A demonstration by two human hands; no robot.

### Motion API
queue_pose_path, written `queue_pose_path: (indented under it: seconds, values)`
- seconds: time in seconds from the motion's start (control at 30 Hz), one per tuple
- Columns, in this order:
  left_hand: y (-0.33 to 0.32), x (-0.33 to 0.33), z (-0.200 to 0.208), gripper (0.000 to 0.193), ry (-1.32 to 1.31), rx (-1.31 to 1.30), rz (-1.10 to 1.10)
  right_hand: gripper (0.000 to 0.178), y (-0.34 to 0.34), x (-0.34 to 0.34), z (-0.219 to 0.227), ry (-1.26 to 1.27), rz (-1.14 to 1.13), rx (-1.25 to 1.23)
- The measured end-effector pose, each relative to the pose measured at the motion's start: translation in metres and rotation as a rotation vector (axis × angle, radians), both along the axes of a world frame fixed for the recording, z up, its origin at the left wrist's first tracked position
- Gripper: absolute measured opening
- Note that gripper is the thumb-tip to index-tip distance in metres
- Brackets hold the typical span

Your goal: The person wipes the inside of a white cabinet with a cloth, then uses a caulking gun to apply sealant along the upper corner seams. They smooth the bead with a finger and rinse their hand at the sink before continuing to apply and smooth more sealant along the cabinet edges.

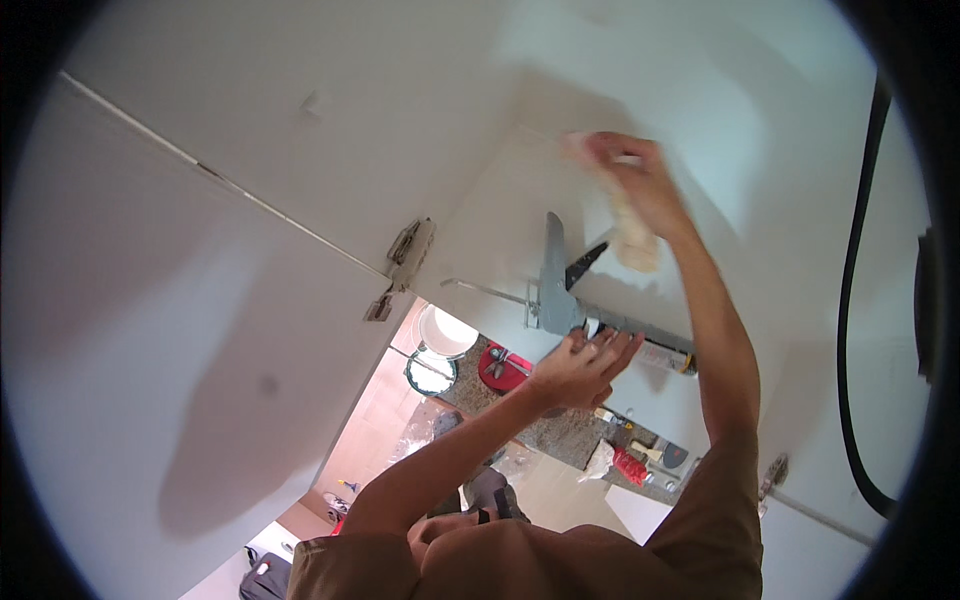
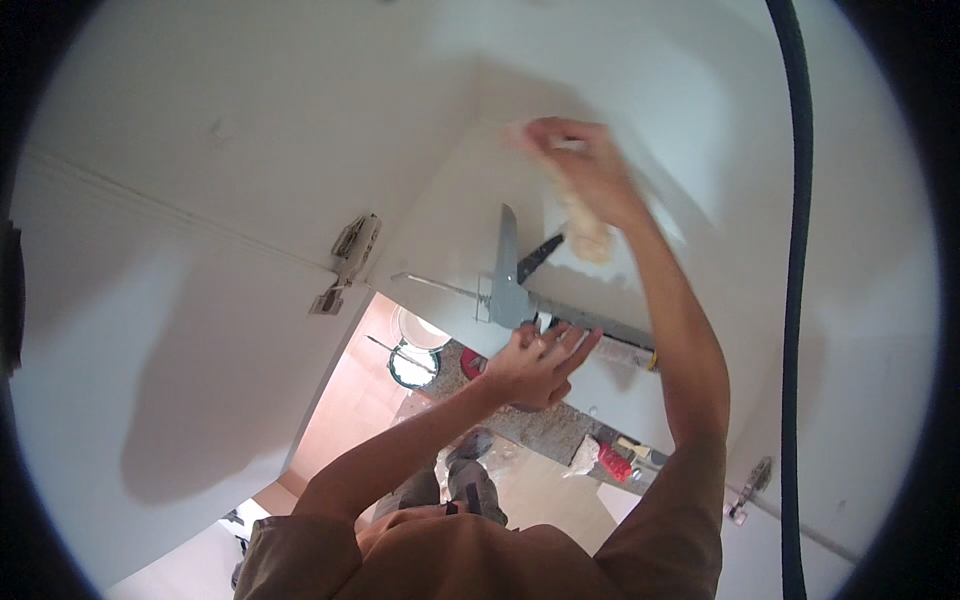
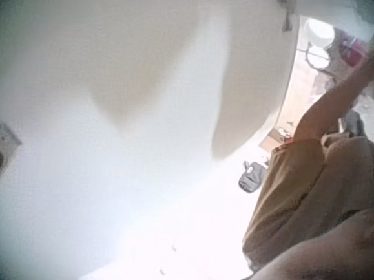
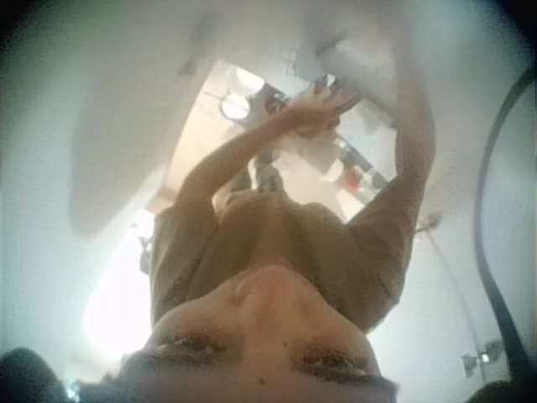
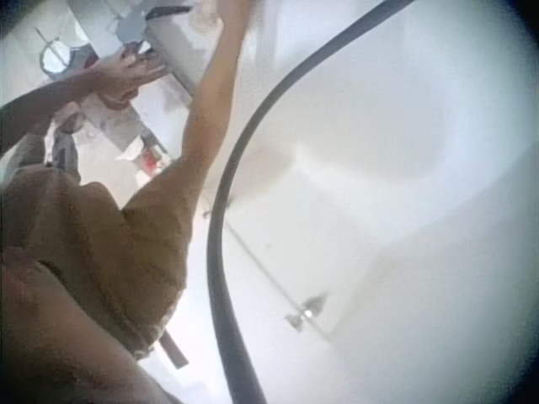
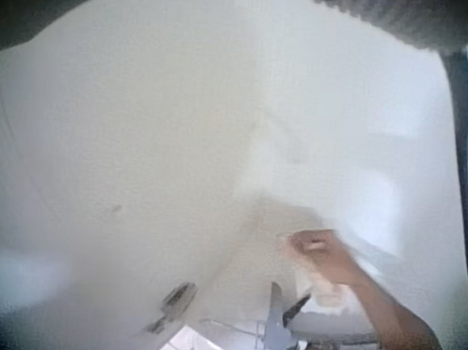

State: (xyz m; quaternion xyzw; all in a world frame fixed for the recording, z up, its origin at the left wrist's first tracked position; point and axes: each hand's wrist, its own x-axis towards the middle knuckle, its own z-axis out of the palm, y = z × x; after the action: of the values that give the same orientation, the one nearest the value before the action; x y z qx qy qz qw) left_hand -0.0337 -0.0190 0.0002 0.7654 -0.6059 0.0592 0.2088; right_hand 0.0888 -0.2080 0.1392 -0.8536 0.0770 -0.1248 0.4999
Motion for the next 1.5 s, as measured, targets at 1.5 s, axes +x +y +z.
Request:
queue_pose_path:
  seconds: [1.5]
  values:
    - [0.046, 0.064, 0.007, 0.047, -0.027, -0.542, 0.368, 0.042, 0.113, -0.342, -0.037, -0.374, -0.507, 1.185]
